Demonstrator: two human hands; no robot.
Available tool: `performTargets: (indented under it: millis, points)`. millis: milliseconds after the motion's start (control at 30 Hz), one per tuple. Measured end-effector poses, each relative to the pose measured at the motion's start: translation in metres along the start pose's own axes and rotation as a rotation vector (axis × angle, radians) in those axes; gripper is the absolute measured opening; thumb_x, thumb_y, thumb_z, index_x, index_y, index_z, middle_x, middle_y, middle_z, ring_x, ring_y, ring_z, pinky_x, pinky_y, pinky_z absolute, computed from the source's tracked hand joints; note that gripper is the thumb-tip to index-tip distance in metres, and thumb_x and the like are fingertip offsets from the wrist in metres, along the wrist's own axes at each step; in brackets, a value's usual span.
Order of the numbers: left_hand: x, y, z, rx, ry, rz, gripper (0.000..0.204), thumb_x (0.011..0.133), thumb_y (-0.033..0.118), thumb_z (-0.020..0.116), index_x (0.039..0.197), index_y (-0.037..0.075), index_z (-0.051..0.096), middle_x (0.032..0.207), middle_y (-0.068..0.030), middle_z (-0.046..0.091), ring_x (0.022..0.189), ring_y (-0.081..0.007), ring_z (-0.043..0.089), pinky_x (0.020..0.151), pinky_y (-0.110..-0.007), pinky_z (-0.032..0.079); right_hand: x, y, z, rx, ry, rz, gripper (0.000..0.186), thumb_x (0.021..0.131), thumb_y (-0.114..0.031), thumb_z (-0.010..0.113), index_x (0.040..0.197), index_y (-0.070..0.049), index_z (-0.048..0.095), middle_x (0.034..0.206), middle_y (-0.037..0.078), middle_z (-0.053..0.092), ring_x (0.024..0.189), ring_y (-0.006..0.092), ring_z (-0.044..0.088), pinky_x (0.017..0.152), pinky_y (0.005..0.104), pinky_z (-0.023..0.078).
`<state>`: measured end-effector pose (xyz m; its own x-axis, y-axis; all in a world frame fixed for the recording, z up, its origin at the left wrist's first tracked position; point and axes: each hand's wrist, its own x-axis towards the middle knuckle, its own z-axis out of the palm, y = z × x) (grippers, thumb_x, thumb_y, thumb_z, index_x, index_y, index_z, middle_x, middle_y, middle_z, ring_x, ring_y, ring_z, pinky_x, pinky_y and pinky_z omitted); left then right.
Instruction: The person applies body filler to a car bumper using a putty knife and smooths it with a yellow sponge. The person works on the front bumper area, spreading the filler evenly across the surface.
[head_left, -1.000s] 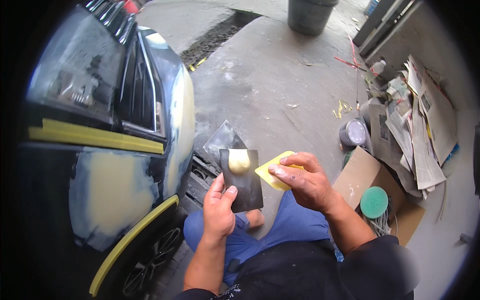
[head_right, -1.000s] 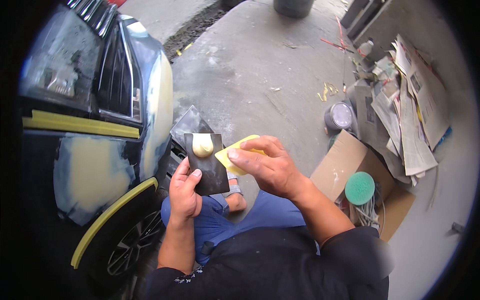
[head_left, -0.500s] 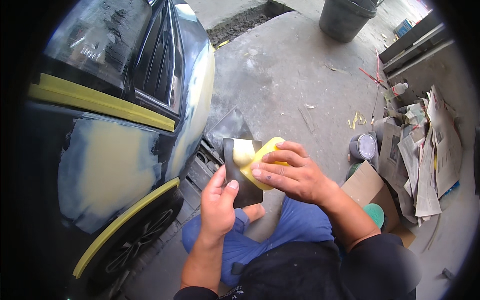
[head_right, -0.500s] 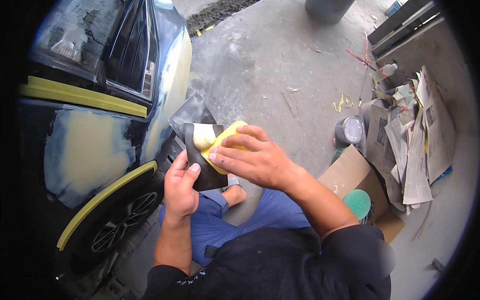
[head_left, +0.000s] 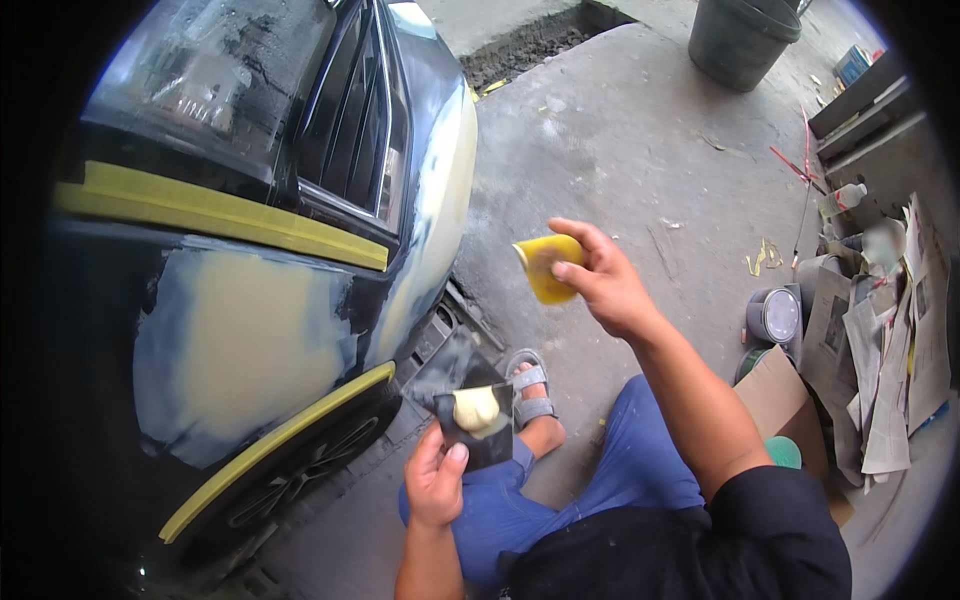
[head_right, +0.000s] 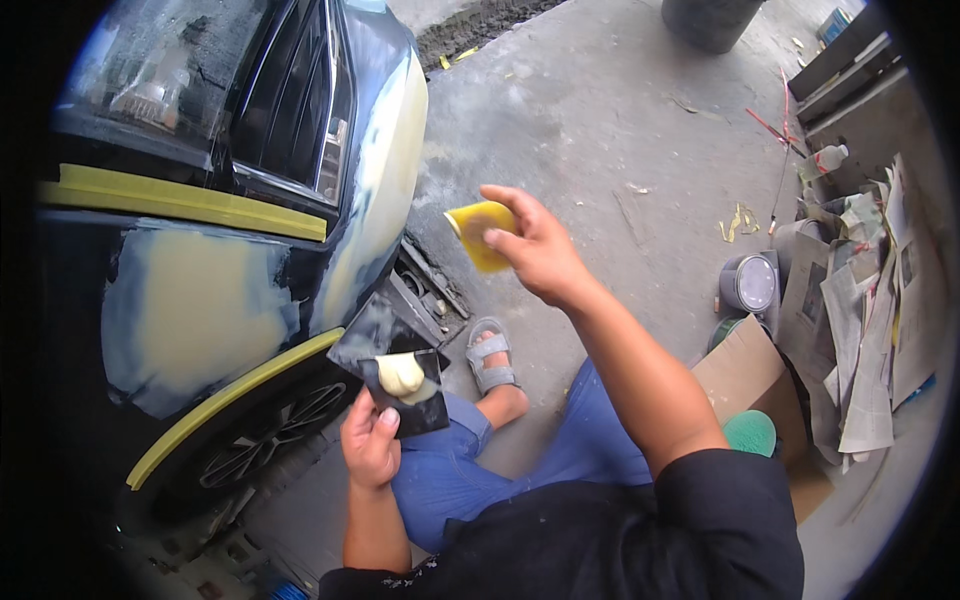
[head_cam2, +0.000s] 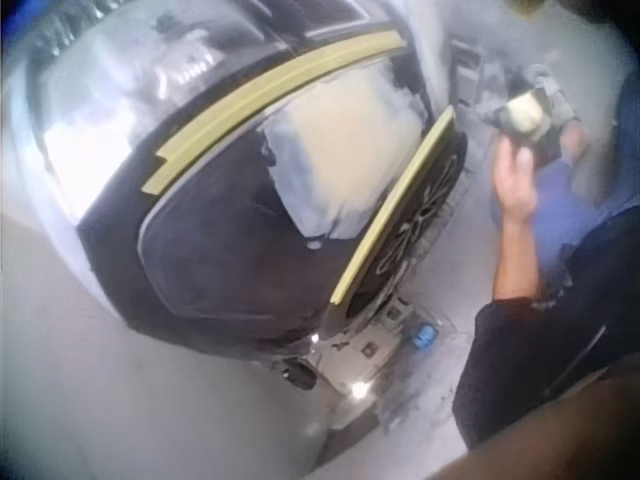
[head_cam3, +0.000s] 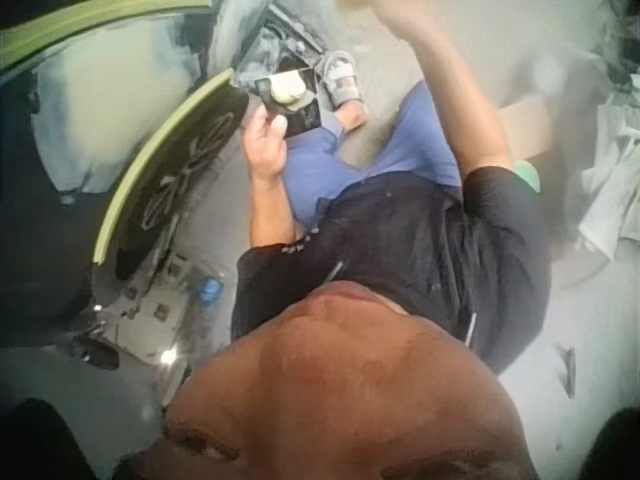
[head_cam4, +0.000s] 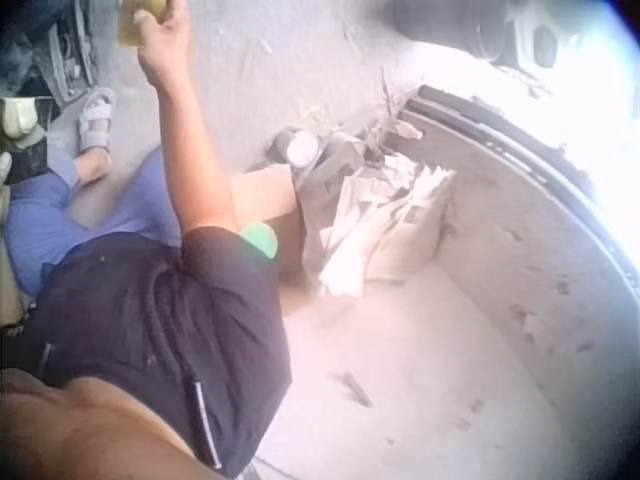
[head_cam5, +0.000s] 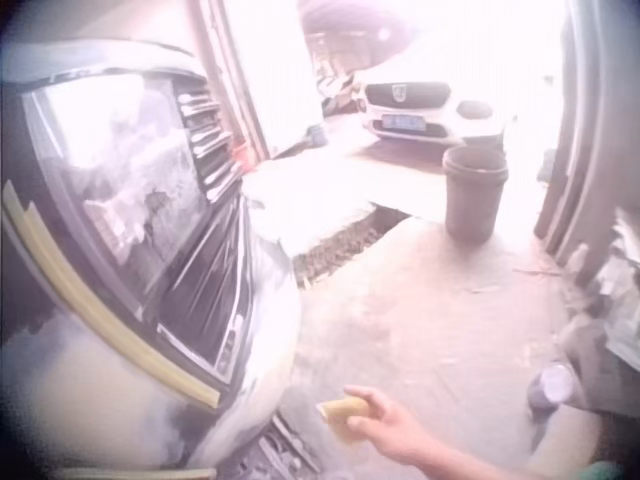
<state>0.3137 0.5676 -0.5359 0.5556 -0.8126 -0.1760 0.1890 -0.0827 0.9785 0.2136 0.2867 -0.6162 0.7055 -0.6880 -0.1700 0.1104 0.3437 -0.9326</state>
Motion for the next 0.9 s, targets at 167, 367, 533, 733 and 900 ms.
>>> performTargets:
  millis: [167, 367, 533, 733, 900]
  points:
    - [-0.012, -0.011, -0.006, -0.067, 0.084, -0.020, 0.043, 0.089, 0.004, 0.057, 0.129, -0.010, 0.052, 0.122, -0.0153, 0.062, 0.114, -0.0228, 0.058, 0.104, -0.036, 0.040, 0.084, -0.021, 0.012, -0.380, 0.028, -0.218, 0.048, 0.091, 0.000, 0.056, 0.138, -0.005, 0.048, 0.123, 0.011, 0.061, 0.114, 0.0201, 0.058, 0.100, 0.0332, 0.045]
    - [0.000, -0.016, 0.000, -0.100, 0.043, -0.079, 0.039, 0.088, 0.003, 0.057, 0.126, -0.010, 0.055, 0.121, -0.0156, 0.063, 0.113, -0.0228, 0.059, 0.103, -0.035, 0.041, 0.177, -0.036, -0.003, -0.597, 0.098, -0.339, 0.044, 0.089, 0.000, 0.054, 0.133, -0.007, 0.053, 0.123, 0.019, 0.063, 0.115, 0.0316, 0.061, 0.097, 0.0373, 0.048]
    - [0.009, -0.014, -0.004, -0.045, -0.010, -0.129, 0.039, 0.088, 0.001, 0.056, 0.125, -0.011, 0.054, 0.121, -0.0161, 0.062, 0.112, -0.0232, 0.059, 0.102, -0.035, 0.041, 0.221, -0.069, 0.004, -0.707, 0.078, -0.373, 0.043, 0.088, 0.000, 0.056, 0.130, -0.006, 0.055, 0.121, 0.018, 0.064, 0.113, 0.0327, 0.061, 0.096, 0.0386, 0.048]
    - [0.023, -0.013, -0.006, -0.018, -0.021, -0.164, 0.038, 0.087, 0.002, 0.056, 0.122, -0.012, 0.056, 0.120, -0.0160, 0.061, 0.111, -0.0232, 0.059, 0.101, -0.035, 0.042, 0.266, -0.076, -0.001, -0.766, 0.031, -0.531, 0.039, 0.088, 0.001, 0.056, 0.126, -0.007, 0.058, 0.117, 0.018, 0.066, 0.110, 0.0320, 0.063, 0.094, 0.0382, 0.050]
    - [0.026, -0.014, -0.013, 0.032, -0.040, -0.149, 0.037, 0.087, 0.002, 0.056, 0.121, -0.012, 0.057, 0.119, -0.0167, 0.062, 0.110, -0.0235, 0.060, 0.100, -0.035, 0.043, 0.271, -0.087, 0.000, -0.811, -0.111, -0.678, 0.040, 0.088, 0.005, 0.054, 0.125, -0.009, 0.059, 0.114, 0.014, 0.068, 0.109, 0.0306, 0.063, 0.093, 0.0387, 0.051]
